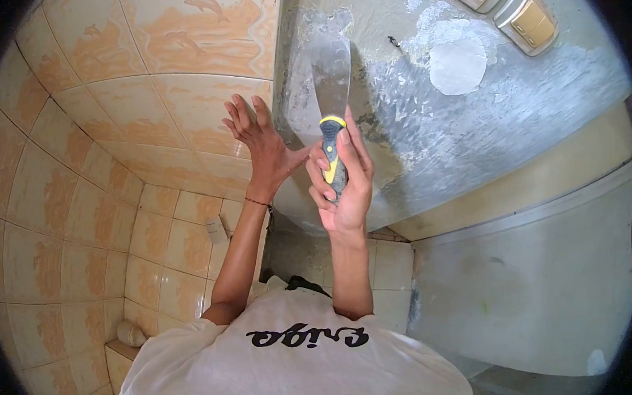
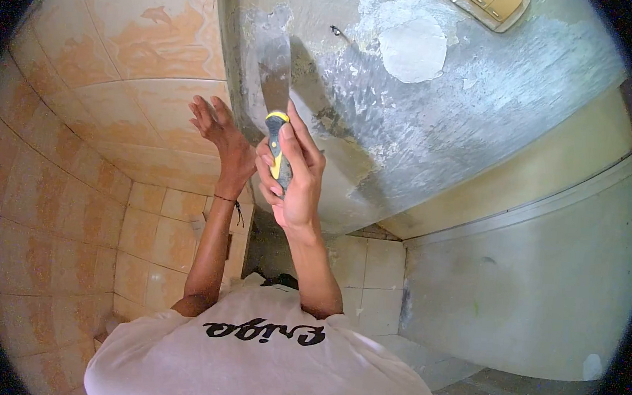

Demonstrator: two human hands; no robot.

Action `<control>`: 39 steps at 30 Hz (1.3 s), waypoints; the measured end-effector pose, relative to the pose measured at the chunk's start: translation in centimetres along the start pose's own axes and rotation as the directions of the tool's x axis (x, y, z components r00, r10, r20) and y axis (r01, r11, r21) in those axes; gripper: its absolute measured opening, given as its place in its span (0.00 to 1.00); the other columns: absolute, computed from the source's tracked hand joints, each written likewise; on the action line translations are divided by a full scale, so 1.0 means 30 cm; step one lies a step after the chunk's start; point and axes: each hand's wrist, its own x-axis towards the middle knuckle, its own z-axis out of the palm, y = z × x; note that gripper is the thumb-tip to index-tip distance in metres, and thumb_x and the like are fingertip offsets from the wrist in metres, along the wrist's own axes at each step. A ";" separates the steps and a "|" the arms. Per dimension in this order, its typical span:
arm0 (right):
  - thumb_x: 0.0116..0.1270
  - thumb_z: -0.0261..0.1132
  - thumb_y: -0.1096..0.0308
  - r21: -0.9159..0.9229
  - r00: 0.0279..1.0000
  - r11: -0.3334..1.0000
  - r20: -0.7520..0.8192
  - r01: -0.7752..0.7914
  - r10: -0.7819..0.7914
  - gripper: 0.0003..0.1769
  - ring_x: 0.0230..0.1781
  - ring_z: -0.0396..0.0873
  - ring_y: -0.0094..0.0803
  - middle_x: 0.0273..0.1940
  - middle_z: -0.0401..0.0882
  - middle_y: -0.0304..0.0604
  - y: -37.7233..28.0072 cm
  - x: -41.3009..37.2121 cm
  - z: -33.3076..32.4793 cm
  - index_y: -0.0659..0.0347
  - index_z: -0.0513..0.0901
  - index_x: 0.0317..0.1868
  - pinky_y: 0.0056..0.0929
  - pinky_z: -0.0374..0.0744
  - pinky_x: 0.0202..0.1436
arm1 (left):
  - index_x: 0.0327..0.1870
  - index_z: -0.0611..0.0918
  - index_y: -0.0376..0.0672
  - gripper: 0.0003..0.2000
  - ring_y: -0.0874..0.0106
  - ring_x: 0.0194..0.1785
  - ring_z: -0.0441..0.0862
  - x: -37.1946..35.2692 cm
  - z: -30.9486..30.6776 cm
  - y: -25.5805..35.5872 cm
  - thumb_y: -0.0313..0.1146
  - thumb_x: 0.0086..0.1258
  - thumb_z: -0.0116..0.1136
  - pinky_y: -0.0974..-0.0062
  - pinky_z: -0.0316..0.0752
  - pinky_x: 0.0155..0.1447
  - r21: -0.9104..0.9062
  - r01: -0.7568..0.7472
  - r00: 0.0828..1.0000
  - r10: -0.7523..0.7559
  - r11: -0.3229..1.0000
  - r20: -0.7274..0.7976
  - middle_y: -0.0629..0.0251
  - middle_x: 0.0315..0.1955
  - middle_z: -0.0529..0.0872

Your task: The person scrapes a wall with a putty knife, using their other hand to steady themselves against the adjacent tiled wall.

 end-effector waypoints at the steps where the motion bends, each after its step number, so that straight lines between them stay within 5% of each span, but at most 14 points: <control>1: 0.85 0.55 0.57 -0.013 1.000 1.000 -0.007 -0.006 0.006 0.30 0.14 0.59 0.15 0.30 0.69 0.38 -0.006 0.002 -0.001 0.53 0.65 0.82 0.14 0.52 0.11 | 0.86 0.39 0.42 0.73 0.39 0.85 0.25 -0.001 0.002 -0.002 0.69 0.48 0.78 0.34 0.24 0.80 0.007 0.008 1.000 -0.008 1.000 0.001 0.40 0.83 0.31; 39: 0.84 0.57 0.58 -0.076 0.999 0.997 -0.022 0.021 -0.022 0.28 0.14 0.59 0.14 0.28 0.74 0.39 0.007 -0.007 0.005 0.52 0.69 0.80 0.15 0.53 0.12 | 0.86 0.39 0.42 0.73 0.39 0.85 0.25 -0.001 0.011 -0.005 0.74 0.49 0.73 0.35 0.23 0.80 -0.009 0.003 1.000 -0.003 1.000 -0.005 0.40 0.83 0.31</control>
